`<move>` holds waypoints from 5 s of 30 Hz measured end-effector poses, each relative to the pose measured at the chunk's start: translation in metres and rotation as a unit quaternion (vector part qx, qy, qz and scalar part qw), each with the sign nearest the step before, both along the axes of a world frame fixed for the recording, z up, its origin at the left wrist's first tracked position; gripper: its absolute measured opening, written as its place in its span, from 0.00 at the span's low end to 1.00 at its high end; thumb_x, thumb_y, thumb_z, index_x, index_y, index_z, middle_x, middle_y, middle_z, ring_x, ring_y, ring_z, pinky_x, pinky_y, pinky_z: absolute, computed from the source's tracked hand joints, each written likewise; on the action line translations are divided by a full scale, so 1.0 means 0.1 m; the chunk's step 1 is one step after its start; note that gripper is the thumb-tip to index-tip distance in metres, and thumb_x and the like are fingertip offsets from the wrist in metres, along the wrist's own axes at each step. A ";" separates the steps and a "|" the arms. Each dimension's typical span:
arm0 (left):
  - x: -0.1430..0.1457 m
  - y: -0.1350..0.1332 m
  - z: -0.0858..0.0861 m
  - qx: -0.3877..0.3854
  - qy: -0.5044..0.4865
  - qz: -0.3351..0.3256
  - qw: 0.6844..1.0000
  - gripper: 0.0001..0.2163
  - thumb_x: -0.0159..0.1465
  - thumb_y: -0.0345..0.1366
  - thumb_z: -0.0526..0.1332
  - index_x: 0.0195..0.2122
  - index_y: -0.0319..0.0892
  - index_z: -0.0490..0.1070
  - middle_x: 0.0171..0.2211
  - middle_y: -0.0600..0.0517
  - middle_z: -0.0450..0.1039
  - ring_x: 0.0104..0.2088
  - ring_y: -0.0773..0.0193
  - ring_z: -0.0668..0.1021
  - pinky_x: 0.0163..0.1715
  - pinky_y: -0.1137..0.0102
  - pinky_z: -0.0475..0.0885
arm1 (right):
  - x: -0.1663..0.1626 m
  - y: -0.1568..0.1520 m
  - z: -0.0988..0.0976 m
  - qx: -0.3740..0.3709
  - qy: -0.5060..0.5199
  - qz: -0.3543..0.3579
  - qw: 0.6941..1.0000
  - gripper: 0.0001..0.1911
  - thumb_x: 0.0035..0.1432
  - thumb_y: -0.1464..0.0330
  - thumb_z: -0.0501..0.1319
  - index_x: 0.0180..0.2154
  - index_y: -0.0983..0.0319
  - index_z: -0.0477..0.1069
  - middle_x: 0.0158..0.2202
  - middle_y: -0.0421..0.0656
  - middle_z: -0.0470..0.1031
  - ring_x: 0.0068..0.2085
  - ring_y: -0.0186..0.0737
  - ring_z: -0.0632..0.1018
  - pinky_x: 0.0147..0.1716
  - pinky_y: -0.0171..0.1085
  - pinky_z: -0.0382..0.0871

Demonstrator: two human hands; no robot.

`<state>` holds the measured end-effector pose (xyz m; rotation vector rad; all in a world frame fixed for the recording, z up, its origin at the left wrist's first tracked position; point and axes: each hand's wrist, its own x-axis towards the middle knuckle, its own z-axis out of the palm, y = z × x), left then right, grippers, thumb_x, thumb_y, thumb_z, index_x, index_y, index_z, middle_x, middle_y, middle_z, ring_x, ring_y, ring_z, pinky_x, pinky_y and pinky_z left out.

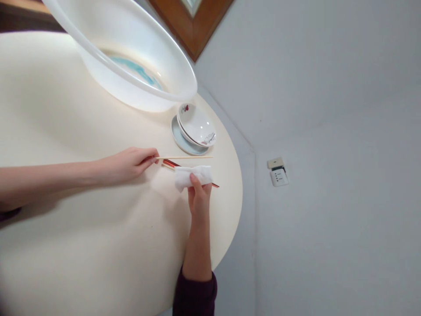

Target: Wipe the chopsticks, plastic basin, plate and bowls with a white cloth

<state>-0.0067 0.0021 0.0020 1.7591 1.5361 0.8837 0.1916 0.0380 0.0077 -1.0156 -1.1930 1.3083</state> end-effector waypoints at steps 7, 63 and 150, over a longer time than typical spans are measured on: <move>-0.01 -0.01 -0.01 -0.004 -0.016 -0.010 1.000 0.09 0.61 0.38 0.46 0.28 0.44 0.61 0.25 0.53 0.69 0.27 0.63 0.71 0.27 0.72 0.62 | 0.00 0.01 -0.02 -0.018 0.013 0.016 1.000 0.11 0.39 0.69 0.68 0.30 0.60 0.71 0.29 0.36 0.74 0.31 0.31 0.73 0.33 0.32 0.69; 0.02 -0.05 -0.01 0.012 -0.097 -0.143 0.985 0.17 0.61 0.40 0.48 0.45 0.47 0.72 0.21 0.57 0.66 0.22 0.69 0.65 0.27 0.77 0.60 | -0.12 0.02 -0.06 0.037 0.012 -0.032 0.999 0.28 0.38 0.63 0.70 0.40 0.55 0.57 0.34 0.33 0.66 0.31 0.29 0.70 0.29 0.31 0.68; -0.19 0.14 0.09 0.021 -0.506 0.094 0.857 0.15 0.51 0.39 0.63 0.15 0.41 0.59 0.12 0.60 0.53 0.15 0.74 0.58 0.17 0.75 0.53 | 0.01 0.09 -0.19 0.041 -0.176 0.110 0.977 0.15 0.44 0.59 0.65 0.30 0.64 0.76 0.27 0.42 0.74 0.26 0.35 0.70 0.24 0.32 0.62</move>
